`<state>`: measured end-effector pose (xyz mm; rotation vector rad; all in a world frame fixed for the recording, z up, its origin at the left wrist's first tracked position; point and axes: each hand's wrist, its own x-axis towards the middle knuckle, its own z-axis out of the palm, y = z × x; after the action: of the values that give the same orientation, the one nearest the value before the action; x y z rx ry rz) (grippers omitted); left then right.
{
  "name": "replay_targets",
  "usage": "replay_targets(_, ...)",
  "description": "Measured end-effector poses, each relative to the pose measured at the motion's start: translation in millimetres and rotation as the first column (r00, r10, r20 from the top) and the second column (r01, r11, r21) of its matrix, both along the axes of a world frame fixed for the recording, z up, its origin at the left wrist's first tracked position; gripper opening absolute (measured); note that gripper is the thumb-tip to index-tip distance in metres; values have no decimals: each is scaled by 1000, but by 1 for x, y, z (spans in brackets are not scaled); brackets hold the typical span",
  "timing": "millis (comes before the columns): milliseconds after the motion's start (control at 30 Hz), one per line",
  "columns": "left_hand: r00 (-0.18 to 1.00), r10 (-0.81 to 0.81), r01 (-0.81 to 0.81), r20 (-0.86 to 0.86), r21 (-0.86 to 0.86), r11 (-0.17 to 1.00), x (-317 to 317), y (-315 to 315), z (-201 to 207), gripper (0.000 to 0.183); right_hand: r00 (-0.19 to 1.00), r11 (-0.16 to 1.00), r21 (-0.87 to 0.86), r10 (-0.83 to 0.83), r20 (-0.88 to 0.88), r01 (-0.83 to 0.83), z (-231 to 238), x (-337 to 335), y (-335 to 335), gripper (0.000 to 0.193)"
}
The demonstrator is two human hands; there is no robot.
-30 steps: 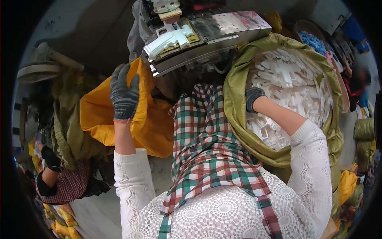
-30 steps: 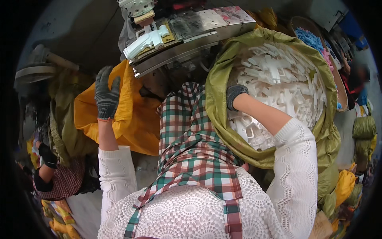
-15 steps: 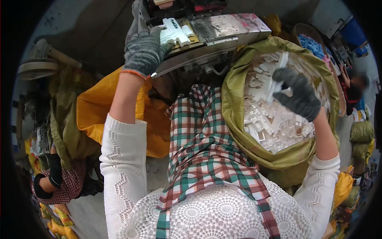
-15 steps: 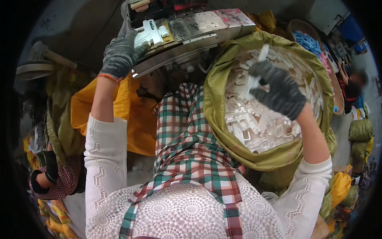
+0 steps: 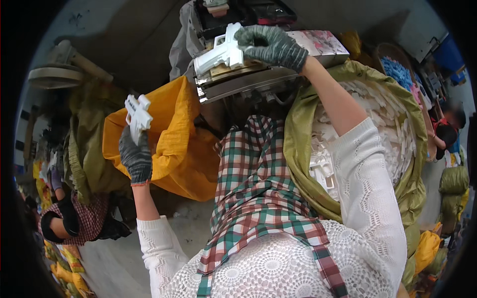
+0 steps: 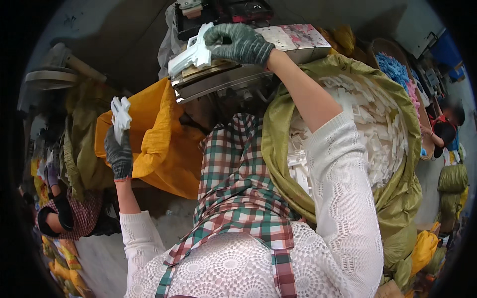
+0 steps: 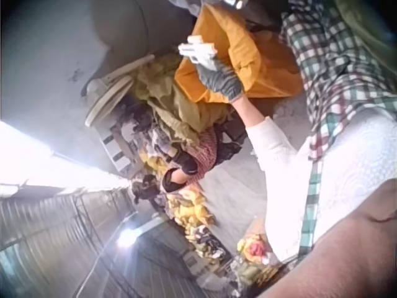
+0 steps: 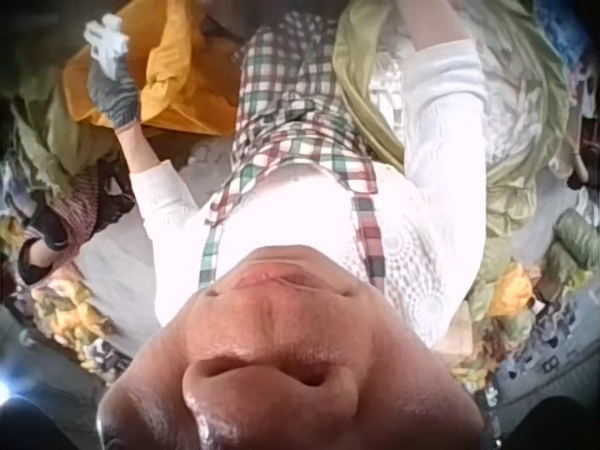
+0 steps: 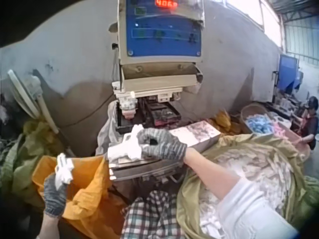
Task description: Assemble white plastic toy components using a manual press machine at a factory workbench.
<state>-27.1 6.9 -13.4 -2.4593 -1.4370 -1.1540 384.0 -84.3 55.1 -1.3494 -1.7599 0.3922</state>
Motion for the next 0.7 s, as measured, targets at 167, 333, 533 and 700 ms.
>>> replay_targets(167,998,65,-65,-2,-74,995,-22,7,-13,39,985,999,45,-36,170,29,-5,-3,2,24)
replay_targets(333,998,56,-56,-4,-128,990,-18,27,-25,41,951,998,-61,42,307,-24,7,-8,9,32)
replay_targets(533,994,77,-92,-82,-198,976,-14,31,-33,43,898,973,160,-217,383,166,-4,-8,15,22)
replay_targets(700,985,93,-129,-148,-250,960,-19,53,-44,49,928,883,463,-234,290,78,0,10,-24,17)
